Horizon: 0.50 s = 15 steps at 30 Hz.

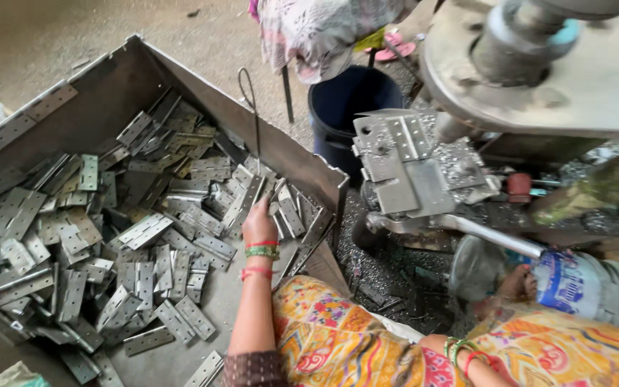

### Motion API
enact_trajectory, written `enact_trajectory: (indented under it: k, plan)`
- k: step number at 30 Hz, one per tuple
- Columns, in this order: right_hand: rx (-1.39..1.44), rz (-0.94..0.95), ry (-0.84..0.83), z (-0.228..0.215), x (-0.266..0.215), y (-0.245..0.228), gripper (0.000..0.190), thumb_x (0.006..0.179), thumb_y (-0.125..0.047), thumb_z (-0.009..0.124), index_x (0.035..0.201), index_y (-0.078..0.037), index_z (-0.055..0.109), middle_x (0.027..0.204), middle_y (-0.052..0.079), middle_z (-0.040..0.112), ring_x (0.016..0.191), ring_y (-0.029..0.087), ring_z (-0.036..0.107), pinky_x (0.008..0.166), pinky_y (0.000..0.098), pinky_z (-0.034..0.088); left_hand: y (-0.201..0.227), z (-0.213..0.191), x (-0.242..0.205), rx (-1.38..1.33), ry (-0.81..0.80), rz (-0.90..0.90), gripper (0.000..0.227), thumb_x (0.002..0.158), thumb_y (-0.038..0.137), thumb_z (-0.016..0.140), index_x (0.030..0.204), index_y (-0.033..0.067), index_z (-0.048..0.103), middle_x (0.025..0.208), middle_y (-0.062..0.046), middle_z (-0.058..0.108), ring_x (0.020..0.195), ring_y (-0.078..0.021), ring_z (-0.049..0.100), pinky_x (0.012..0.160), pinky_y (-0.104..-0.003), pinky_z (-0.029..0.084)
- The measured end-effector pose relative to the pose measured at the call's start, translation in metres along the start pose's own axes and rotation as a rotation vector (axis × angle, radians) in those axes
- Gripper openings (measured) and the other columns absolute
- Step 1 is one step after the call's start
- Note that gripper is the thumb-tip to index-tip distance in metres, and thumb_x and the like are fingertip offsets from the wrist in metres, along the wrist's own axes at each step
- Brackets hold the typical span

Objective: The person operates a manual punching machine to process metal pieces. They pick up metal pieces from a bin, place them under the machine's punch, and use a lever to drive the punch, then remove the processed pieces and return them to the bin.

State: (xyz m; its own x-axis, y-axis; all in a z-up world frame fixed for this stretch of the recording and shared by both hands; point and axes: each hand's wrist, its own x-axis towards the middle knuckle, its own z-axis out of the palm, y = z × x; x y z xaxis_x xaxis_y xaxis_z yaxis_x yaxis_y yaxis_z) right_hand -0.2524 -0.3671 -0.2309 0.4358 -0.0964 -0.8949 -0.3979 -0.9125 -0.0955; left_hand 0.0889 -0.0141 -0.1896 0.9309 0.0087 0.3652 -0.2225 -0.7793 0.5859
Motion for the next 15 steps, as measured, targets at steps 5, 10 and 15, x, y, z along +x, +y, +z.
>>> enact_trajectory:
  k: [5,10,15]
  plan:
    - [-0.040,-0.062,0.074,-0.015,-0.021,-0.007,0.029,0.097,-0.038,0.055,0.107,-0.015,0.070,0.103,0.010,0.072,0.100,0.028,0.069,0.087,0.0404,0.055,0.085,-0.031,-0.031,-0.265,0.109,-0.095,0.049,0.087,-0.003,0.059,0.132,0.0141,0.067,0.114,-0.016,0.074,0.095,-0.0354,0.073,0.082,-0.045,0.058]
    - [-0.036,-0.131,0.186,-0.009,-0.042,-0.016,0.028,0.097,-0.037,0.054,0.106,-0.015,0.070,0.102,0.009,0.072,0.099,0.028,0.069,0.087,0.0407,0.056,0.161,-0.011,-0.076,-1.167,0.020,-0.433,0.040,0.098,0.006,0.064,0.138,0.0056,0.061,0.115,-0.008,0.072,0.088,-0.0185,0.071,0.073,-0.032,0.062]
    - [0.039,-0.278,0.547,-0.019,-0.115,-0.019,0.028,0.097,-0.037,0.054,0.105,-0.015,0.070,0.101,0.009,0.073,0.098,0.028,0.070,0.086,0.0409,0.056,0.154,0.025,-0.107,-1.329,-0.068,-0.648,0.041,0.095,0.006,0.063,0.136,0.0034,0.060,0.113,-0.006,0.069,0.083,-0.0166,0.066,0.063,-0.036,0.062]
